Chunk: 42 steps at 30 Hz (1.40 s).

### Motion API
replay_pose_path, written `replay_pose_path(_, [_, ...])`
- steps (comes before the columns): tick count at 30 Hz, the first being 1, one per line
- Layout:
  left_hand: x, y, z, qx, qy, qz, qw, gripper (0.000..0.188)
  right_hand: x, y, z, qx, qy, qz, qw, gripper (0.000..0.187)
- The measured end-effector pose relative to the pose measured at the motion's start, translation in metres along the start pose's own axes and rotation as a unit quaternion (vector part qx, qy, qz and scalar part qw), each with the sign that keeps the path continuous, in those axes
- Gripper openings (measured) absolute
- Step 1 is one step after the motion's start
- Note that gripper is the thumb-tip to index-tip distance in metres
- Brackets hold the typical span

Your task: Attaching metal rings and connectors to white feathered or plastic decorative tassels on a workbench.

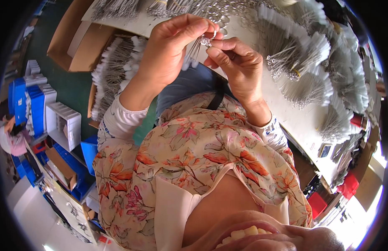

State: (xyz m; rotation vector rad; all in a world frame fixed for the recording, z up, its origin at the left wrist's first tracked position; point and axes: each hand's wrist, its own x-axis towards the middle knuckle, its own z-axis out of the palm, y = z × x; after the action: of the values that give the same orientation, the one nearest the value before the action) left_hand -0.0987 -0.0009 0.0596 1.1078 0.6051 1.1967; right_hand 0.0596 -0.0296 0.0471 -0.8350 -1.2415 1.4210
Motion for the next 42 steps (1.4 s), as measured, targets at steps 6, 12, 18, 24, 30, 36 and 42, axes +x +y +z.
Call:
replay_pose_path(6, [-0.011, 0.038, -0.018, 0.189, -0.023, -0.001, 0.982, 0.016, 0.0, 0.018, 0.011, -0.034, -0.029, 0.096, 0.994, 0.017])
replay_pose_path(12, [-0.041, -0.011, -0.05, 0.558, -0.147, 0.042, 0.816, 0.009, -0.013, 0.038, -0.008, -0.082, -0.091, 0.2, 0.972, 0.014])
replay_pose_path(18, [-0.068, -0.087, -0.143, 0.752, -0.189, -0.112, 0.622, 0.011, -0.011, 0.051, -0.011, -0.096, -0.081, 0.255, 0.959, 0.013])
replay_pose_path(24, [-0.114, -0.057, -0.215, 0.799, -0.125, -0.256, 0.53, 0.025, 0.0, 0.057, -0.008, -0.062, -0.101, 0.273, 0.955, 0.012])
replay_pose_path(30, [-0.087, -0.081, -0.15, 0.676, -0.101, -0.218, 0.697, 0.03, 0.005, 0.065, -0.012, -0.037, -0.126, 0.29, 0.948, 0.012])
replay_pose_path(36, [-0.003, -0.01, -0.092, 0.417, -0.374, -0.149, 0.815, 0.032, 0.013, 0.034, -0.038, -0.062, -0.123, 0.279, 0.95, 0.013])
replay_pose_path(42, [0.129, 0.068, -0.054, 0.376, -0.336, -0.144, 0.852, 0.028, 0.019, -0.017, -0.098, -0.036, -0.03, 0.191, 0.98, 0.01])
